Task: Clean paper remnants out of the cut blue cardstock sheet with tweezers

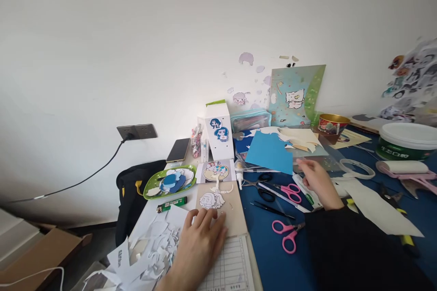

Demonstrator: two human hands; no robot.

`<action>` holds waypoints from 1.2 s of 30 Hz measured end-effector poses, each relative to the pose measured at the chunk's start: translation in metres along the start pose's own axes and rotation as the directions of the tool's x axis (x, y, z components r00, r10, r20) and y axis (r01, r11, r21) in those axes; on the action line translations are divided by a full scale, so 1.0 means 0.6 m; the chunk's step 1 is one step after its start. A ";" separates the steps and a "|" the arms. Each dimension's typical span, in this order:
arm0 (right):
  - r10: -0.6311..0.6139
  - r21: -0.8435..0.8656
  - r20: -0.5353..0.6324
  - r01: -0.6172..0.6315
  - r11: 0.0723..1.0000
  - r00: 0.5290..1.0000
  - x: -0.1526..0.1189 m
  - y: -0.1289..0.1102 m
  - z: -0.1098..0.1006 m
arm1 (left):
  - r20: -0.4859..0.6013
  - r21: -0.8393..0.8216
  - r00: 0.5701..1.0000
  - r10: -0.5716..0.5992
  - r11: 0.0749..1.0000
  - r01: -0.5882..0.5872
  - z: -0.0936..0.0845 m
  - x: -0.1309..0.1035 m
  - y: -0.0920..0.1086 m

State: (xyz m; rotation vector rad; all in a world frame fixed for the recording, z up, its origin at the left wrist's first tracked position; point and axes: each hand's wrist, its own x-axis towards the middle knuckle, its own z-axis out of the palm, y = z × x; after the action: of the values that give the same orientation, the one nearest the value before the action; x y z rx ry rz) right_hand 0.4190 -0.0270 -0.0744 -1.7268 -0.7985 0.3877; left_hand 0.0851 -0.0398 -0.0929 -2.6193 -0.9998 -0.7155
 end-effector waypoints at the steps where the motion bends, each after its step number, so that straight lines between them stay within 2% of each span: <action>1: 0.029 -0.001 0.037 -0.029 1.000 0.999 0.007 0.003 0.001 | 0.001 0.004 1.000 -0.003 1.000 0.003 0.000 0.000 0.001; 7: 0.099 0.035 0.166 -0.106 0.994 0.981 0.020 0.007 0.012 | 0.006 0.019 1.000 -0.007 1.000 0.007 -0.004 0.003 0.004; 12: 0.101 0.040 0.240 -0.114 0.993 0.965 0.018 0.001 0.015 | 0.022 -0.005 1.000 -0.001 1.000 0.001 -0.006 0.004 -0.004; 15: 0.074 0.059 0.260 -0.092 0.994 0.963 0.018 -0.010 0.018 | -0.012 -0.024 1.000 -0.008 1.000 0.008 -0.003 -0.002 -0.017; 21: -0.004 0.200 0.151 -0.027 0.979 0.989 0.014 -0.028 0.016 | -0.148 -0.069 0.989 0.008 0.997 -0.019 0.007 -0.015 -0.046; 28: -0.025 0.420 0.021 0.014 0.907 0.999 0.020 -0.039 0.034 | -0.212 -0.090 0.977 -0.018 0.996 -0.001 0.001 -0.010 -0.051; 32: -0.006 0.475 -0.004 0.007 0.880 1.000 0.039 -0.050 0.052 | -0.228 -0.072 0.974 -0.015 0.997 -0.002 -0.001 -0.005 -0.053; 36: 0.002 0.470 0.037 -0.019 0.883 0.999 0.055 -0.059 0.079 | -0.242 -0.054 0.970 -0.009 0.999 -0.004 -0.008 0.000 -0.054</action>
State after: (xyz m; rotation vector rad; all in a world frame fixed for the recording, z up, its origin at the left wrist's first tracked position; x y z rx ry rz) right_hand 0.4016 0.0344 -0.0510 -1.2699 -0.6529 0.5705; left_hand 0.0612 -0.0178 -0.0871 -2.4966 -0.9236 -1.0471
